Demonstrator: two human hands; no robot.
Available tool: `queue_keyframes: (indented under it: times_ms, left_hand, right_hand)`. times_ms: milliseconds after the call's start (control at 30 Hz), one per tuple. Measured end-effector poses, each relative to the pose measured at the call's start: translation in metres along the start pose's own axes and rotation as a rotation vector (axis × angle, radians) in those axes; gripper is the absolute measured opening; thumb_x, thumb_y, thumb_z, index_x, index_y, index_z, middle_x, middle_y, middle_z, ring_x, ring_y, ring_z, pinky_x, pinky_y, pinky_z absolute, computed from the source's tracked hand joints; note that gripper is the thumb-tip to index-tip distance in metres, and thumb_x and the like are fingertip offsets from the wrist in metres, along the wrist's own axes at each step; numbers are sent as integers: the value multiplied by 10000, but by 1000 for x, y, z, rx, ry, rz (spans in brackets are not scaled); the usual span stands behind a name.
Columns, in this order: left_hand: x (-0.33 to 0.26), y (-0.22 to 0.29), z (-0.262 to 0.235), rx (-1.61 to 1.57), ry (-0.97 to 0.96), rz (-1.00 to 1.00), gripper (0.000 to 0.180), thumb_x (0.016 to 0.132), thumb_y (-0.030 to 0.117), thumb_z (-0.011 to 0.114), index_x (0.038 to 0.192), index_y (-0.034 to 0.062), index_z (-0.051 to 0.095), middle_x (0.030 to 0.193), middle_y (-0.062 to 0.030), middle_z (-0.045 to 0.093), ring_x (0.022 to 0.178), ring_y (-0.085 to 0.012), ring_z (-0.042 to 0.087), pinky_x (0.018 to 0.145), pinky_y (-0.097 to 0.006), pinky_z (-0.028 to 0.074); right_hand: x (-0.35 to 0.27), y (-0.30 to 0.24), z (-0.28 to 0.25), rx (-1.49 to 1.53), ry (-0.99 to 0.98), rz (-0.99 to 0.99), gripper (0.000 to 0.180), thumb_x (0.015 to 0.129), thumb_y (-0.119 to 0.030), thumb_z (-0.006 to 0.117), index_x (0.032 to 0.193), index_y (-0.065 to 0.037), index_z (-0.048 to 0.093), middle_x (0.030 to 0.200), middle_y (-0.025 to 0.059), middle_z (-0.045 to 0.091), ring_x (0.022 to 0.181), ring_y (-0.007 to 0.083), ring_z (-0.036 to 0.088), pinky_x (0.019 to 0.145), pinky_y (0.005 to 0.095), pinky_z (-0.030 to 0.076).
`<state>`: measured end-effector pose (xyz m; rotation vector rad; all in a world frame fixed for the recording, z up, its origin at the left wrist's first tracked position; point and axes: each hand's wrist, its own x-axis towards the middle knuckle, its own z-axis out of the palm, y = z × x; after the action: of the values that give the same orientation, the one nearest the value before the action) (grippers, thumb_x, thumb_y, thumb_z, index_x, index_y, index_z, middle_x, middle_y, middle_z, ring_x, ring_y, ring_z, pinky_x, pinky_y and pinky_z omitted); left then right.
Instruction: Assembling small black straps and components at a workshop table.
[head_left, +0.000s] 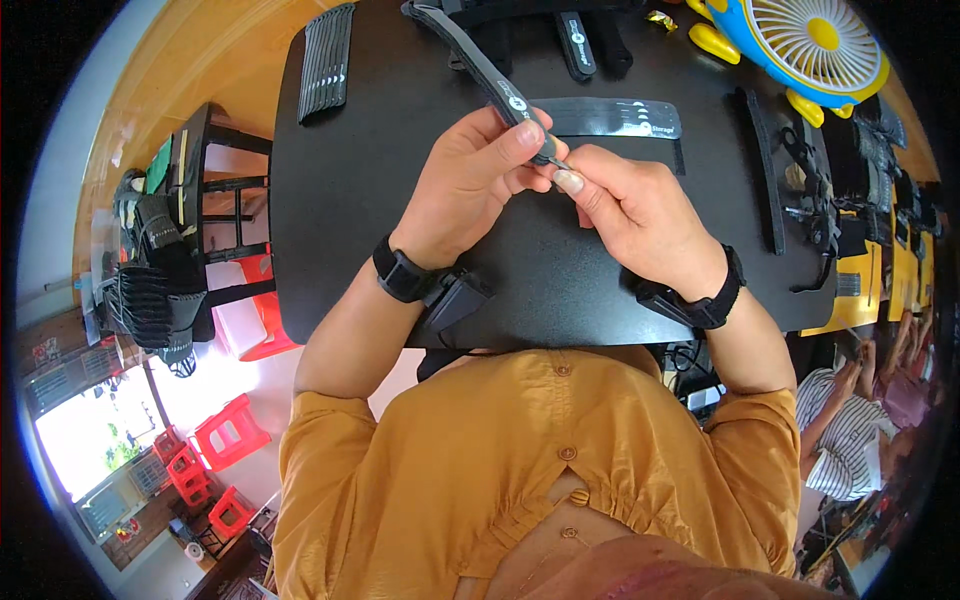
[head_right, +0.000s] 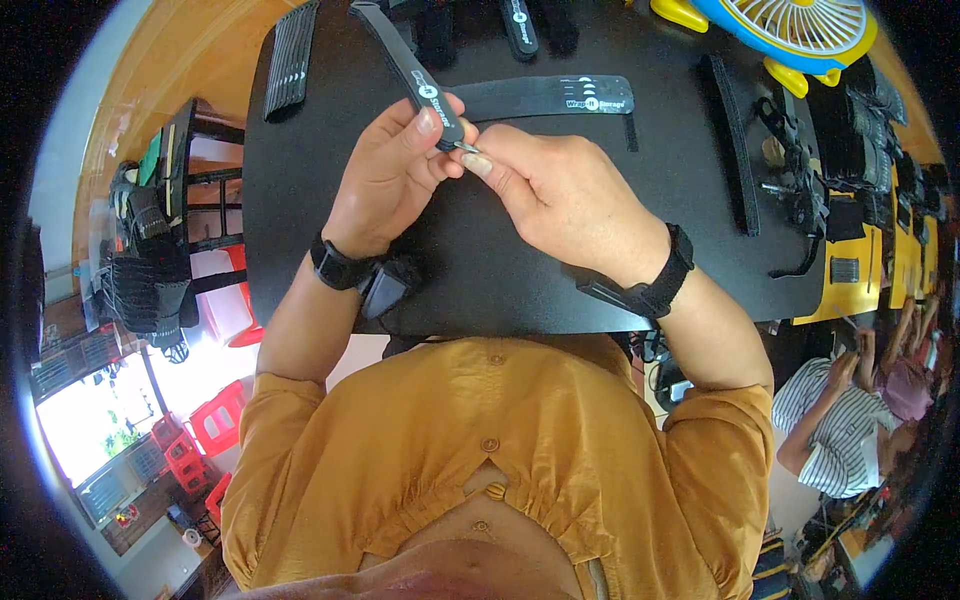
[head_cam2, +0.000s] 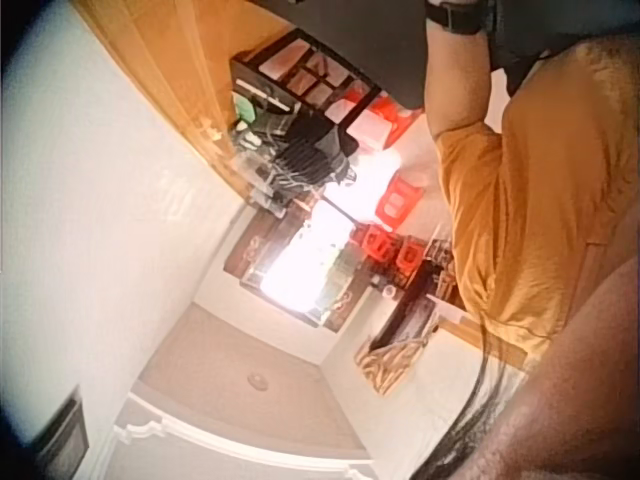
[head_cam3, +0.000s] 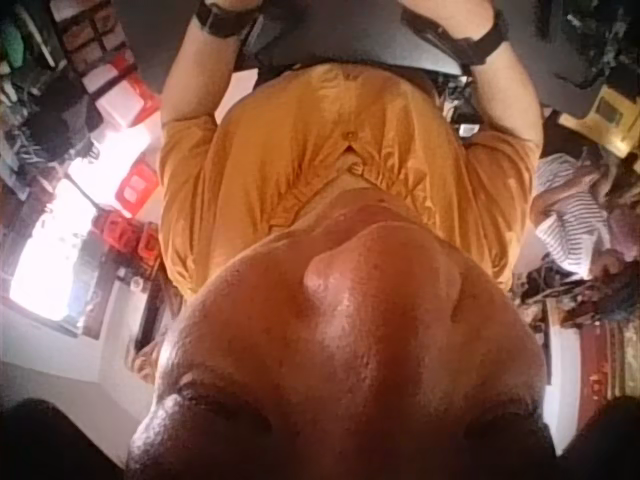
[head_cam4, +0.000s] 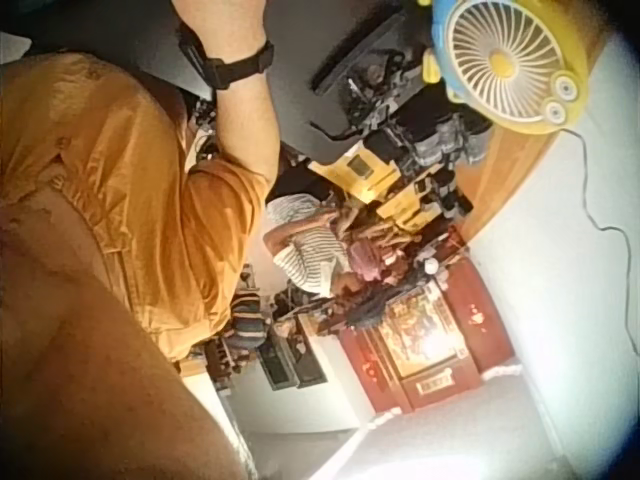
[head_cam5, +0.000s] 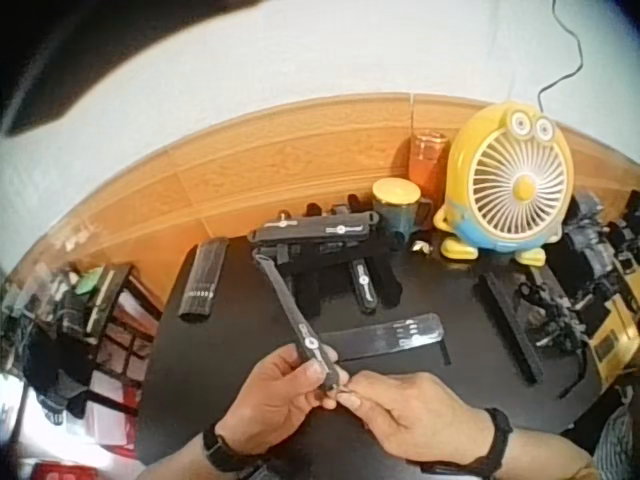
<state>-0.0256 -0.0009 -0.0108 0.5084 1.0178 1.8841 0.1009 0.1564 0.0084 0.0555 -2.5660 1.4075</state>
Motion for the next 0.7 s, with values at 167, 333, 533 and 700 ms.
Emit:
queue_keyframes:
  times_ms: [167,333,533,700]
  left_hand:
    - [0,-6,-1,29,19,20,282,976,217,582,1169,12,575,1023,-113,659,860,-144,616,750,-261,520]
    - [-1,-5,1,53,58,45,242,979,199,575,1135,14,584,1014,-103,659,850,-143,619,746,-263,523]
    - [-1,1,7,29,84,13,270,941,218,646,1090,-2,596,952,-80,660,833,-136,627,746,-251,521]
    - [-2,12,17,241,169,-8,272,940,256,651,1000,-7,622,825,-68,664,684,-120,619,627,-228,511]
  right_hand:
    - [0,-3,-3,7,-21,32,122,978,-189,533,1006,-94,604,729,163,588,646,358,599,567,377,472]
    - [2,-12,-2,195,143,220,122,936,-88,602,1048,-59,643,747,78,633,599,147,584,567,275,472]
    - [1,-12,4,482,58,206,376,963,-46,560,1323,-148,594,896,11,672,674,57,564,631,199,484]
    - [3,-8,1,542,42,199,350,968,-62,564,1309,-129,603,880,0,668,695,53,568,647,194,484]
